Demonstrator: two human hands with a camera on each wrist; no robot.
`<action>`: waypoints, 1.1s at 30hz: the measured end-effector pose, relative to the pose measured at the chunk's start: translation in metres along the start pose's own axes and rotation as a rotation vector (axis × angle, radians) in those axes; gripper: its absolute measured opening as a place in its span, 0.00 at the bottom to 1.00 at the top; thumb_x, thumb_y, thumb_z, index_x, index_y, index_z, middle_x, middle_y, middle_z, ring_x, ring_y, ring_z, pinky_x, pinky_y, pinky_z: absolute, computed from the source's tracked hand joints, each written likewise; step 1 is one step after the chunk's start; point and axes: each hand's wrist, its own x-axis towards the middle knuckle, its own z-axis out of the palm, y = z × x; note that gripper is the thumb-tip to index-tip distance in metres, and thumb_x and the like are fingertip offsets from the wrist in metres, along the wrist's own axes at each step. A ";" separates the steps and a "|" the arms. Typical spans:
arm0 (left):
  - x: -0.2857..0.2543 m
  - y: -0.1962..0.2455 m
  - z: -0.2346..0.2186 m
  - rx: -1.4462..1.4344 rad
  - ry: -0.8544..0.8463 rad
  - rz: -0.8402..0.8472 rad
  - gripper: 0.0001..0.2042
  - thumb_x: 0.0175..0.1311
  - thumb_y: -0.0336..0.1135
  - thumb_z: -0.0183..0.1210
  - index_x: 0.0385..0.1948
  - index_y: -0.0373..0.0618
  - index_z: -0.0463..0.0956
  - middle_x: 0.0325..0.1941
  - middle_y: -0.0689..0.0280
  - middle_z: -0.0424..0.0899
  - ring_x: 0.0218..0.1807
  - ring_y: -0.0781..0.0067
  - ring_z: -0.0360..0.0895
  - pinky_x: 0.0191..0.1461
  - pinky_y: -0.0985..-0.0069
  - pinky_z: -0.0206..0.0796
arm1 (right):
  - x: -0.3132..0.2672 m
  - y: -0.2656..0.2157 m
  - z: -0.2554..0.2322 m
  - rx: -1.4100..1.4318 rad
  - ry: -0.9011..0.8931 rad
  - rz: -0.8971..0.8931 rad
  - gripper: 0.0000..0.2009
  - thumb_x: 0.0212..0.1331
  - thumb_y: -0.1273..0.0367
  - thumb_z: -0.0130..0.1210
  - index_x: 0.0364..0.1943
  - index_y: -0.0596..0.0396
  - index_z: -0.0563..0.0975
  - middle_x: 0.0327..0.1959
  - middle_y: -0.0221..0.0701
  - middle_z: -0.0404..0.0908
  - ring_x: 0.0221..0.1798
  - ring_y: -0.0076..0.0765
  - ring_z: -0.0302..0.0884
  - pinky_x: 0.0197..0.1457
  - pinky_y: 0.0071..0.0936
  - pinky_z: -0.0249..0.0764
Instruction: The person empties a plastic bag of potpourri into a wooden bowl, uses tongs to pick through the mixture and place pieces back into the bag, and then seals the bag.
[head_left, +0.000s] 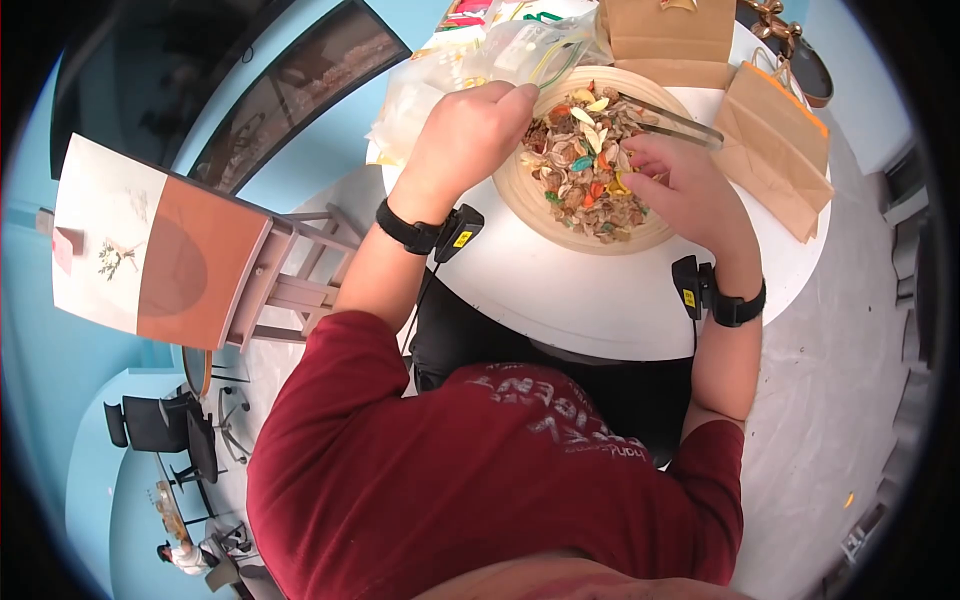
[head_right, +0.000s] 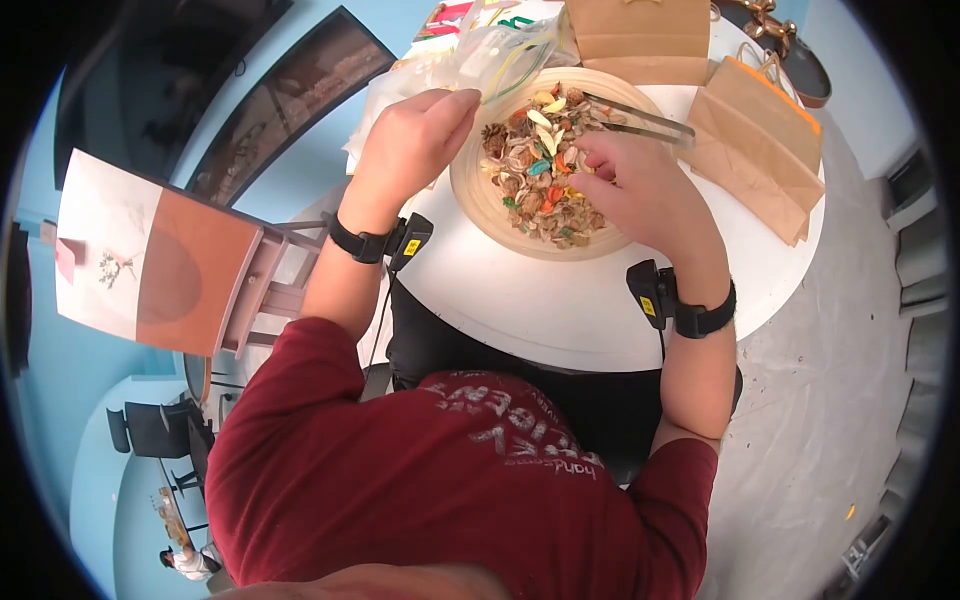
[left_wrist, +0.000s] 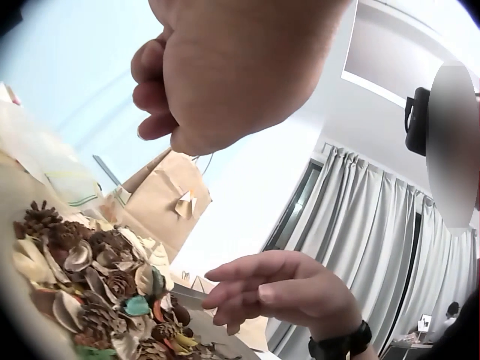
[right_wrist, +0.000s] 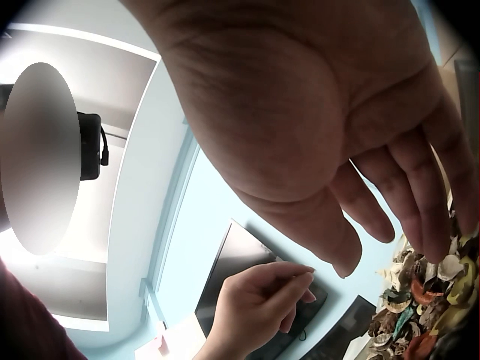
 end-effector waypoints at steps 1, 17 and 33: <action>0.001 0.003 -0.001 -0.040 0.021 -0.003 0.06 0.65 0.29 0.66 0.41 0.43 0.84 0.29 0.58 0.86 0.31 0.55 0.84 0.35 0.64 0.76 | 0.000 -0.001 0.000 -0.009 -0.003 -0.008 0.20 0.63 0.66 0.64 0.56 0.63 0.81 0.40 0.45 0.87 0.41 0.44 0.87 0.46 0.35 0.81; 0.077 0.053 -0.026 -0.419 0.290 -0.124 0.06 0.67 0.29 0.62 0.30 0.39 0.81 0.25 0.62 0.84 0.25 0.75 0.80 0.30 0.78 0.69 | -0.033 -0.073 0.114 1.113 -0.144 0.116 0.26 0.58 0.65 0.74 0.57 0.62 0.77 0.44 0.32 0.84 0.39 0.22 0.81 0.47 0.21 0.79; 0.064 0.053 -0.004 -1.816 -0.148 -0.681 0.07 0.70 0.27 0.63 0.43 0.33 0.84 0.30 0.60 0.87 0.17 0.87 0.67 0.20 0.85 0.55 | -0.031 -0.056 0.136 0.997 0.030 0.099 0.10 0.62 0.68 0.72 0.40 0.58 0.84 0.28 0.13 0.75 0.31 0.09 0.62 0.33 0.16 0.61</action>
